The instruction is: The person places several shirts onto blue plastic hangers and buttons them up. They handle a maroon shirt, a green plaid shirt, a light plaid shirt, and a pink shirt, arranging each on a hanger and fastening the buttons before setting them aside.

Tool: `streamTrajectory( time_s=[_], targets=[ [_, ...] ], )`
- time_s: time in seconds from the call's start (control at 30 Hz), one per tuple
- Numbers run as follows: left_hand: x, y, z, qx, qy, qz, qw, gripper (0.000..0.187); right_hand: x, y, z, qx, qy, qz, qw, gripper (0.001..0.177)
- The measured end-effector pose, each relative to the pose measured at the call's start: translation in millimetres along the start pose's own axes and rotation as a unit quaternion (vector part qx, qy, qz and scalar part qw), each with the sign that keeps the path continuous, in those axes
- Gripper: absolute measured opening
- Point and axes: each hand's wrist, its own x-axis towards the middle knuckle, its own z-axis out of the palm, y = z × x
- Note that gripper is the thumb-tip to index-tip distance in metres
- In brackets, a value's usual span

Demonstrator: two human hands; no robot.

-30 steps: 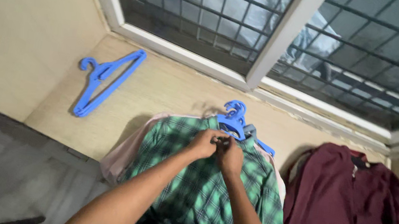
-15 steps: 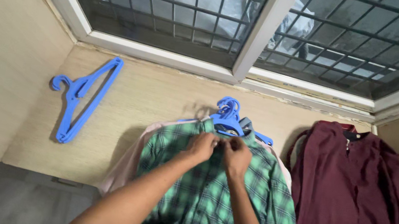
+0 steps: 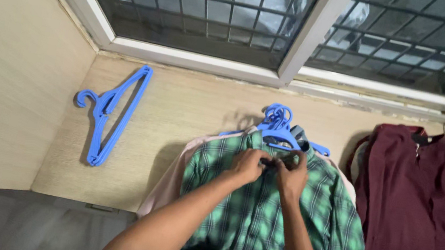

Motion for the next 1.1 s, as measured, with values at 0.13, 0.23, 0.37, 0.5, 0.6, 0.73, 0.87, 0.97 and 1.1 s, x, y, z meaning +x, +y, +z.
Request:
streamTrajectory(
  time_s=[0.13, 0.23, 0.37, 0.5, 0.6, 0.73, 0.87, 0.97, 1.1],
  targets=[
    [2.6, 8.1, -10.2, 0.01, -0.021, -0.014, 1.0, 0.03, -12.5, -7.7, -1.3, -0.078, -0.054, -0.006, 0.996, 0.052],
    [0.2, 7.3, -11.0, -0.001, 0.001, 0.008, 1.0, 0.028, -28.1, -3.4, -0.9, -0.122, -0.089, -0.089, 0.985, 0.047],
    [-13.3, -1.7, -8.9, -0.049, 0.039, 0.045, 0.997, 0.027, -43.8, 7.9, -5.3, -0.198, -0.111, -0.126, 0.966, 0.03],
    [-37.1, -3.7, -9.4, -0.07, 0.117, 0.068, 0.988, 0.027, -55.8, 9.8, -12.5, -0.217, -0.131, -0.132, 0.958, 0.024],
    [-52.6, 5.9, -7.7, -0.061, 0.155, 0.036, 0.985, 0.021, -62.6, 6.6, -20.3, -0.205, -0.126, -0.106, 0.965, 0.018],
    [-68.0, 10.8, -2.5, -0.026, 0.13, -0.033, 0.991, 0.022, -69.0, 9.8, -30.6, -0.186, -0.106, -0.143, 0.966, 0.013],
    [-74.5, 3.4, 17.6, -0.047, 0.078, -0.111, 0.99, 0.022, -69.5, 18.9, -42.0, -0.184, -0.127, -0.118, 0.968, 0.021],
    [-75.4, -4.9, 37.1, -0.089, 0.101, -0.12, 0.984, 0.021, -65.6, 23.9, -47.0, -0.182, -0.15, -0.136, 0.962, 0.026],
    [-87.3, -10.2, 51.1, -0.096, 0.114, -0.169, 0.974, 0.021, -60.4, 26.7, -47.8, -0.173, -0.185, -0.175, 0.951, 0.036]
  ],
)
